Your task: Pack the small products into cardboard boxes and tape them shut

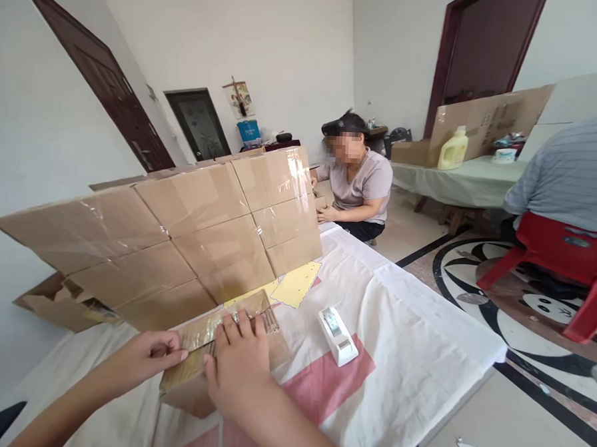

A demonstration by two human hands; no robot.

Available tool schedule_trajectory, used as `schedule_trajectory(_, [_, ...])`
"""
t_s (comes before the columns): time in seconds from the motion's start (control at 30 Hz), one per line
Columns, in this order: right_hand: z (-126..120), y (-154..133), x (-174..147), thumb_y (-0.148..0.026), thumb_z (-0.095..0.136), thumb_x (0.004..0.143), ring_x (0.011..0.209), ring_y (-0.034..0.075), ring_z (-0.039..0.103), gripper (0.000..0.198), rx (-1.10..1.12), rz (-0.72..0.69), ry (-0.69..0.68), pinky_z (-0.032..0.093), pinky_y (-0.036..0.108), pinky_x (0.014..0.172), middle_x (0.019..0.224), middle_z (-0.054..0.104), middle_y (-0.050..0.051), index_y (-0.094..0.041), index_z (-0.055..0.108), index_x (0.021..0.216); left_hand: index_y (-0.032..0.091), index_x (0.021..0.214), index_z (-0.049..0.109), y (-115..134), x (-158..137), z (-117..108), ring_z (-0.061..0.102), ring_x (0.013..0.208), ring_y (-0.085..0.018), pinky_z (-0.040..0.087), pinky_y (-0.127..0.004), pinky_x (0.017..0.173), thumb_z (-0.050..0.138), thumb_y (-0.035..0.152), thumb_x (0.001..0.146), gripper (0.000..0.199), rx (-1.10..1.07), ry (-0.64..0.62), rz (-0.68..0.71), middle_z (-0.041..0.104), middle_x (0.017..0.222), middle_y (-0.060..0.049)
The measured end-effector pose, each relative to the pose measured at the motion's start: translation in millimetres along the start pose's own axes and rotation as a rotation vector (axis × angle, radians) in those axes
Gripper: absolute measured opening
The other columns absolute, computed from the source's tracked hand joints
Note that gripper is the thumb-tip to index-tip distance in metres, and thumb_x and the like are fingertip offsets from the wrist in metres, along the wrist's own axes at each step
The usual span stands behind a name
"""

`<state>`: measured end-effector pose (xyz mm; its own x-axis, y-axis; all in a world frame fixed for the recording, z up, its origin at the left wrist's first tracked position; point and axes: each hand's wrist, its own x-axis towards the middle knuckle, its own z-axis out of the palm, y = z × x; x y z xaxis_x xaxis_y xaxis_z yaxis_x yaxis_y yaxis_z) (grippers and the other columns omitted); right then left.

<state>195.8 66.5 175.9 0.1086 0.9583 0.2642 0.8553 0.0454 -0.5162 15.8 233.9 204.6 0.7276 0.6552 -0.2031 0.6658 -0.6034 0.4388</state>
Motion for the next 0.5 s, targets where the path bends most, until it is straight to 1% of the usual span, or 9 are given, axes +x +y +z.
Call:
schedule_trajectory(0.1, [0, 0, 0, -0.044, 0.032, 0.104, 0.154, 0.037, 0.025, 0.061, 0.005, -0.001, 0.009, 0.019, 0.063, 0.124, 0.162, 0.037, 0.013, -0.008, 0.046, 0.151, 0.021, 0.065, 0.050, -2, 2, -2, 0.047, 0.064, -0.016, 0.028, -0.026, 0.061, 0.059, 0.051, 0.082, 0.036, -0.001, -0.009, -0.003, 0.050, 0.062, 0.003])
schedule_trajectory(0.17, [-2, -1, 0, -0.044, 0.032, 0.104, 0.154, 0.037, 0.025, 0.061, 0.010, 0.003, -0.002, 0.019, 0.063, 0.125, 0.162, 0.037, 0.013, -0.008, 0.046, 0.152, 0.021, 0.064, 0.053, 0, 2, -5, 0.049, 0.064, -0.017, 0.027, -0.026, 0.061, 0.061, 0.051, 0.080, 0.035, 0.024, 0.003, -0.029, 0.051, 0.061, 0.003])
schedule_trajectory(0.23, [-3, -2, -1, -0.043, 0.033, 0.104, 0.154, 0.036, 0.024, 0.061, 0.017, 0.009, -0.021, 0.019, 0.063, 0.125, 0.162, 0.037, 0.013, -0.007, 0.045, 0.152, 0.021, 0.061, 0.053, 3, 2, -7, 0.050, 0.063, -0.018, 0.026, -0.026, 0.060, 0.062, 0.053, 0.078, 0.037, 0.061, 0.018, -0.050, 0.051, 0.060, 0.002])
schedule_trajectory(0.33, [-4, -1, -1, -0.043, 0.034, 0.104, 0.154, 0.036, 0.023, 0.061, 0.026, 0.012, -0.032, 0.020, 0.063, 0.125, 0.161, 0.038, 0.014, -0.007, 0.045, 0.152, 0.022, 0.058, 0.044, 5, 2, -11, 0.046, 0.060, -0.018, 0.023, -0.028, 0.059, 0.065, 0.057, 0.074, 0.044, 0.153, 0.053, -0.097, 0.048, 0.058, 0.002])
schedule_trajectory(0.4, [-3, 0, -1, -0.043, 0.034, 0.104, 0.155, 0.036, 0.022, 0.061, 0.031, 0.010, -0.030, 0.020, 0.063, 0.125, 0.161, 0.038, 0.014, -0.007, 0.044, 0.152, 0.022, 0.059, 0.038, 1, 4, -13, 0.044, 0.060, -0.017, 0.021, -0.028, 0.059, 0.066, 0.060, 0.072, 0.049, 0.201, 0.058, -0.136, 0.045, 0.058, 0.003])
schedule_trajectory(0.5, [4, 2, 0, -0.043, 0.034, 0.104, 0.154, 0.036, 0.024, 0.062, 0.030, -0.002, -0.005, 0.023, 0.062, 0.124, 0.160, 0.040, 0.015, -0.006, 0.045, 0.151, 0.023, 0.061, 0.033, -7, 8, -12, 0.042, 0.061, -0.017, 0.024, -0.028, 0.060, 0.065, 0.064, 0.074, 0.053, 0.144, 0.026, -0.155, 0.039, 0.059, 0.004])
